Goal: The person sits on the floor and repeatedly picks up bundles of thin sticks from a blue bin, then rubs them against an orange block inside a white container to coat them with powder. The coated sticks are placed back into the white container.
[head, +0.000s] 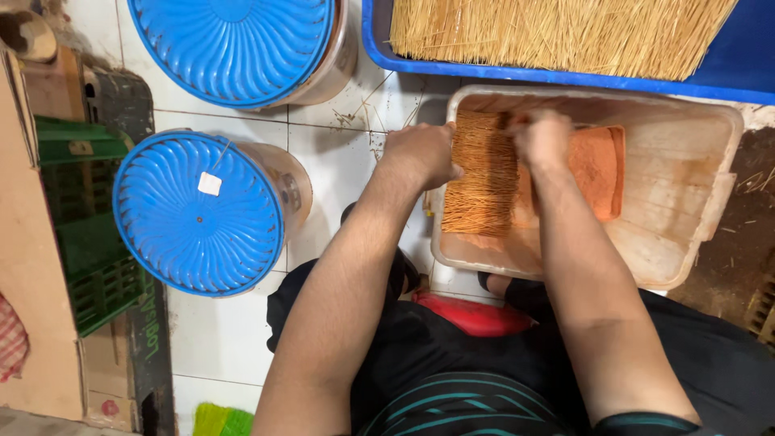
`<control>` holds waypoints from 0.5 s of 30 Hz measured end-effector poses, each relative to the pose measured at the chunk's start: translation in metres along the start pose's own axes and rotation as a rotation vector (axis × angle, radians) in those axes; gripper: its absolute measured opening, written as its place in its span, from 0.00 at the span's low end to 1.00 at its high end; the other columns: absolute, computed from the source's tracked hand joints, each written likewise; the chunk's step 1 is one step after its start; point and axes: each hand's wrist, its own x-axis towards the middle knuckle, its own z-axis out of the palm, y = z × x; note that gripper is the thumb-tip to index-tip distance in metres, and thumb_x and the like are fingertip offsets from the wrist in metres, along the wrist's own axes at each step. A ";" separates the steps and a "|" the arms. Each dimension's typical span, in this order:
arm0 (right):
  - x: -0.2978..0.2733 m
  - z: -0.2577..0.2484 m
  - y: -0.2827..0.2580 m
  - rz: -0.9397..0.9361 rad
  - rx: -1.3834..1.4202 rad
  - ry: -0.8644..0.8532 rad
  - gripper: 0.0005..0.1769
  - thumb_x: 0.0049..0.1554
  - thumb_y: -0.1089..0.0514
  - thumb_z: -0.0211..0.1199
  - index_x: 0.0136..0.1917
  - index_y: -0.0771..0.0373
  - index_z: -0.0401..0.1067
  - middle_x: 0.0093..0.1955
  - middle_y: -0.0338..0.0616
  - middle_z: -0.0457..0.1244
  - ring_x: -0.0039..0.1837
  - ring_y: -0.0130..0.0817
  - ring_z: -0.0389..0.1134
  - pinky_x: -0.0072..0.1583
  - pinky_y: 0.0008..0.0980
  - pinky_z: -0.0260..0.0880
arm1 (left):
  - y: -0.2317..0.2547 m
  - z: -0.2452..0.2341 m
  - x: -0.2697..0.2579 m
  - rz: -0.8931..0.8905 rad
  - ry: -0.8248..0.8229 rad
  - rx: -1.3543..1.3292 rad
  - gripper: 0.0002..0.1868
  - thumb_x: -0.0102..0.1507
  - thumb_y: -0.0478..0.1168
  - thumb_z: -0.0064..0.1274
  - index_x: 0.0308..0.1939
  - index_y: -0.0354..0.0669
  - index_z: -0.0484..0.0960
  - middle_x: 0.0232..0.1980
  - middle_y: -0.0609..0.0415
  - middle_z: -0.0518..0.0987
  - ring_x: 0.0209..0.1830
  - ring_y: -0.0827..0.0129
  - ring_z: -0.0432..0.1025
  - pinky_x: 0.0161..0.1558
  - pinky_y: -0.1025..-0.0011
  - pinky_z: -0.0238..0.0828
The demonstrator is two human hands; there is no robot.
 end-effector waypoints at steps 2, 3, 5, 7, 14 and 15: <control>0.006 0.004 0.006 0.534 0.764 0.088 0.08 0.63 0.59 0.65 0.49 0.64 0.82 0.40 0.48 0.69 0.42 0.38 0.65 0.48 0.38 0.67 | -0.002 0.001 -0.002 -0.007 -0.010 -0.021 0.37 0.59 0.59 0.63 0.70 0.54 0.71 0.62 0.53 0.81 0.64 0.60 0.74 0.66 0.56 0.68; 0.007 0.005 0.007 0.802 1.152 0.134 0.12 0.68 0.57 0.62 0.49 0.67 0.81 0.37 0.47 0.67 0.40 0.38 0.61 0.46 0.38 0.64 | -0.004 -0.001 -0.002 -0.010 -0.013 -0.025 0.37 0.59 0.59 0.62 0.70 0.55 0.72 0.62 0.53 0.81 0.64 0.59 0.75 0.66 0.56 0.69; 0.007 0.003 0.005 0.415 0.331 -0.079 0.07 0.63 0.62 0.64 0.51 0.60 0.82 0.45 0.46 0.72 0.44 0.35 0.70 0.51 0.35 0.71 | -0.002 -0.002 -0.004 0.004 0.015 -0.013 0.38 0.59 0.59 0.63 0.69 0.53 0.70 0.61 0.52 0.80 0.63 0.58 0.73 0.64 0.54 0.67; 0.003 -0.003 -0.002 0.106 -0.076 -0.125 0.09 0.58 0.64 0.67 0.52 0.59 0.83 0.49 0.48 0.74 0.46 0.37 0.74 0.54 0.36 0.74 | -0.002 -0.002 -0.003 0.007 0.018 -0.015 0.38 0.59 0.59 0.63 0.69 0.52 0.70 0.61 0.52 0.80 0.63 0.58 0.73 0.64 0.54 0.67; -0.013 -0.034 -0.047 0.289 0.259 -0.143 0.13 0.62 0.58 0.65 0.57 0.66 0.77 0.54 0.52 0.72 0.52 0.41 0.74 0.56 0.42 0.75 | -0.003 0.006 0.001 0.040 0.047 -0.029 0.36 0.59 0.57 0.63 0.67 0.50 0.71 0.59 0.50 0.81 0.62 0.56 0.73 0.63 0.54 0.68; -0.020 -0.035 -0.051 0.132 0.330 -0.084 0.15 0.60 0.58 0.68 0.58 0.68 0.78 0.54 0.52 0.72 0.55 0.41 0.73 0.59 0.40 0.73 | -0.003 0.009 0.002 0.039 0.032 -0.036 0.34 0.60 0.56 0.62 0.66 0.50 0.73 0.59 0.50 0.81 0.62 0.56 0.74 0.63 0.53 0.68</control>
